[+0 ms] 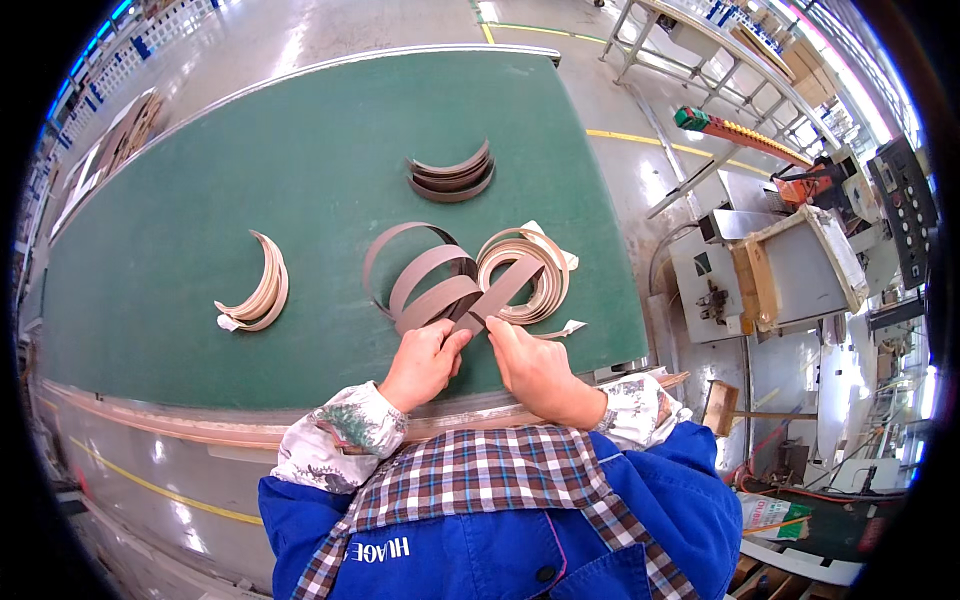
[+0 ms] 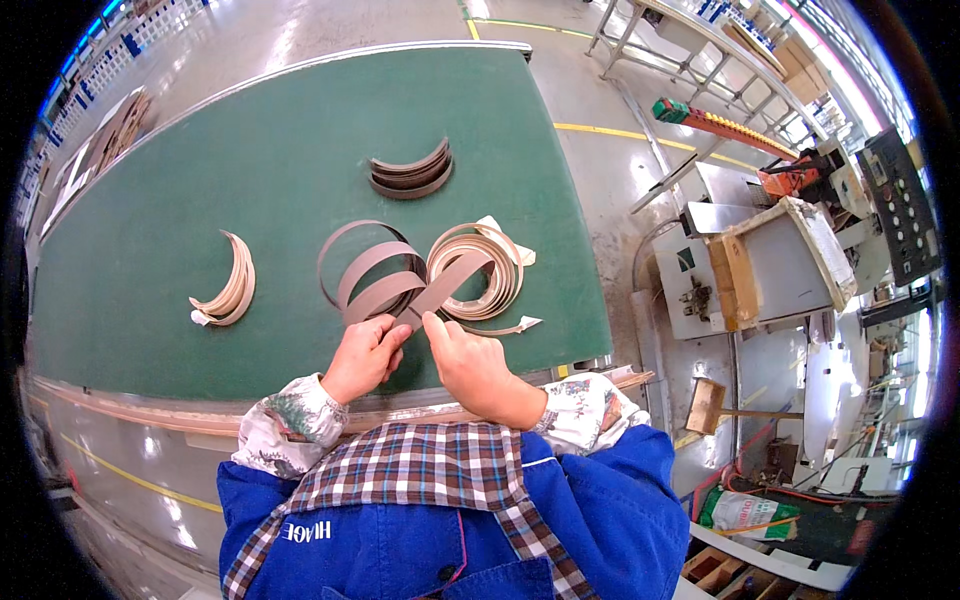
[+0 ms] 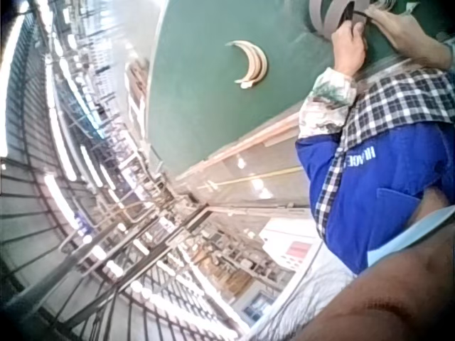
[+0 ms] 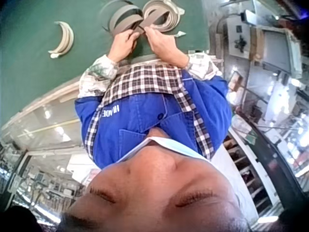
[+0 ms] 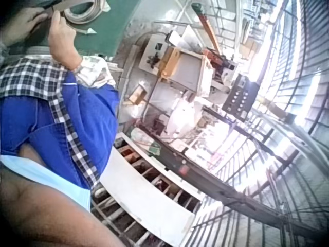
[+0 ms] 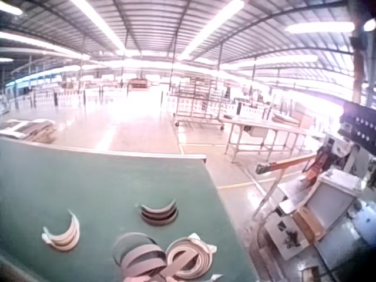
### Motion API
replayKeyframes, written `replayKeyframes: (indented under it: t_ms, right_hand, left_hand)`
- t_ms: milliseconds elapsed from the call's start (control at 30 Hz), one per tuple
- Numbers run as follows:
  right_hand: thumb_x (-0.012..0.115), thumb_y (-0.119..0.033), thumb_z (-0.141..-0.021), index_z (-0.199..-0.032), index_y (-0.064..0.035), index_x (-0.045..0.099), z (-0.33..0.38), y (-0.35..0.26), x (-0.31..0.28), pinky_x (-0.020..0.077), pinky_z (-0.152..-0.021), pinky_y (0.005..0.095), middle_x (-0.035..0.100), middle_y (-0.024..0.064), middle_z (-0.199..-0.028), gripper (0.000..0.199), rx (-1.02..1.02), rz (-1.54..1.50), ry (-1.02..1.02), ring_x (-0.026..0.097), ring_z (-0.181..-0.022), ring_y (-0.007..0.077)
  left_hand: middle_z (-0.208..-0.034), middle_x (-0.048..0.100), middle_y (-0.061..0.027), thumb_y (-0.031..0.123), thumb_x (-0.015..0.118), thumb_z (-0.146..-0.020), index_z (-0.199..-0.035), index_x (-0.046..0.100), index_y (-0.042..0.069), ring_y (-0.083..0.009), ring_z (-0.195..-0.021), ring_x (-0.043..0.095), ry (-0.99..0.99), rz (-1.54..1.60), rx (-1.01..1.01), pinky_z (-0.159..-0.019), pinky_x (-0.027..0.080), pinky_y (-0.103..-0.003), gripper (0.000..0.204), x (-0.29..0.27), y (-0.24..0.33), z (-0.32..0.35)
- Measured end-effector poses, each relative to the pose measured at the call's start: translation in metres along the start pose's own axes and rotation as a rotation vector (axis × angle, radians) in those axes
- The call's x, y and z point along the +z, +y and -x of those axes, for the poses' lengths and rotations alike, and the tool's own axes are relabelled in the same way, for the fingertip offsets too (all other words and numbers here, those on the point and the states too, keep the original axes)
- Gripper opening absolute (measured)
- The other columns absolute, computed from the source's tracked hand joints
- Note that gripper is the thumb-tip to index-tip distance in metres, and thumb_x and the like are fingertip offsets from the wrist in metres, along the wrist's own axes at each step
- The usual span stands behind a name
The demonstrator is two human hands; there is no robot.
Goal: The person assembles curved wooden components by hand on a green workbench. They pick up individual pieces, align them, and apply adhesive tape to secure the joints. The person handles the parts one at a time, creating small stacks of finished assemblies.
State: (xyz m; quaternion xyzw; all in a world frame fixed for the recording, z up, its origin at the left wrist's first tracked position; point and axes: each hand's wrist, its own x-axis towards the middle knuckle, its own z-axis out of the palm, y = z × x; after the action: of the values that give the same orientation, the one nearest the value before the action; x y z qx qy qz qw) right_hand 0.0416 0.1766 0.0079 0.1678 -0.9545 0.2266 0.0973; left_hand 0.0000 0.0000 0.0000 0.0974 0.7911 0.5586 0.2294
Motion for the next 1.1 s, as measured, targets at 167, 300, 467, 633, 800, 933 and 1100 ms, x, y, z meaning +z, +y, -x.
replayKeyframes:
  t_ms: [167,300,467,633,800,933,1100]
  right_hand:
    - [0.059,-0.01,-0.085,-0.109,-0.0032,0.054,-0.002,-0.011,0.004,0.0503,-0.054,0.0392,0.064,0.0154,-0.085,0.025,0.038,-0.077,-0.006,0.063,-0.066,0.0318]
    - [0.06,-0.009,-0.085,-0.106,-0.0037,0.054,0.017,0.008,0.0,0.0494,-0.052,0.0384,0.063,0.0147,-0.083,0.023,0.065,-0.061,-0.133,0.062,-0.062,0.0313]
    - [0.06,-0.001,-0.085,-0.102,-0.0015,0.055,-0.02,0.01,-0.054,0.0473,-0.053,0.0302,0.062,0.0116,-0.076,0.018,-0.062,-0.145,0.389,0.059,-0.058,0.0205]
    - [0.056,-0.006,-0.089,-0.101,-0.0001,0.052,-0.073,0.023,-0.039,0.046,-0.06,0.0328,0.059,0.013,-0.075,0.013,-0.097,-0.474,0.274,0.06,-0.068,0.0237]
    - [0.053,-0.008,-0.092,-0.108,-0.0014,0.046,-0.076,0.003,-0.025,0.046,-0.058,0.0317,0.058,0.0118,-0.075,0.019,-0.098,-0.829,0.072,0.059,-0.066,0.0201]
    - [0.051,-0.01,-0.093,-0.11,-0.0026,0.046,-0.073,-0.027,-0.027,0.0471,-0.057,0.0342,0.06,0.0147,-0.077,0.019,-0.149,-0.894,-0.092,0.062,-0.068,0.028]
    - [0.058,-0.009,-0.087,-0.1,-0.0026,0.054,-0.089,-0.017,-0.042,0.0479,-0.06,0.0371,0.061,0.0141,-0.076,0.015,-0.186,-0.435,0.344,0.061,-0.069,0.0313]
  left_hand:
    - [-0.05,0.052,-0.0049,0.026,0.052,-0.094,-0.069,0.052,0.001,-0.0133,-0.042,0.05,0.015,0.0,-0.003,-0.043,0.039,-0.031,0.035,-0.011,0.003,0.006]
    - [-0.051,0.051,-0.0016,0.027,0.051,-0.095,-0.071,0.051,0.002,-0.0078,-0.043,0.046,0.093,0.189,0.037,-0.042,0.037,-0.027,0.034,-0.019,0.019,0.001]
    - [-0.051,0.05,0.0,0.024,0.05,-0.096,-0.073,0.049,0.002,-0.0065,-0.043,0.044,-0.106,0.133,0.102,-0.042,0.035,-0.025,0.031,-0.01,0.016,0.007]
    - [-0.053,0.05,-0.0006,0.018,0.05,-0.095,-0.08,0.053,0.001,-0.0076,-0.044,0.045,-0.233,0.199,0.32,-0.043,0.036,-0.024,0.023,-0.034,0.032,0.019]
    - [-0.057,0.056,-0.0051,0.028,0.053,-0.094,-0.079,0.054,-0.001,-0.012,-0.049,0.053,-0.223,0.315,0.588,-0.046,0.04,-0.026,0.033,-0.04,0.036,0.027]
    - [-0.062,0.06,-0.0073,0.036,0.055,-0.093,-0.081,0.058,-0.002,-0.0151,-0.053,0.058,-0.172,0.388,0.652,-0.05,0.045,-0.027,0.039,-0.039,0.039,0.025]
    - [-0.055,0.057,-0.0028,0.016,0.057,-0.091,-0.081,0.058,-0.001,-0.0095,-0.048,0.054,-0.113,0.401,0.485,-0.046,0.043,-0.024,0.02,-0.05,0.036,0.029]
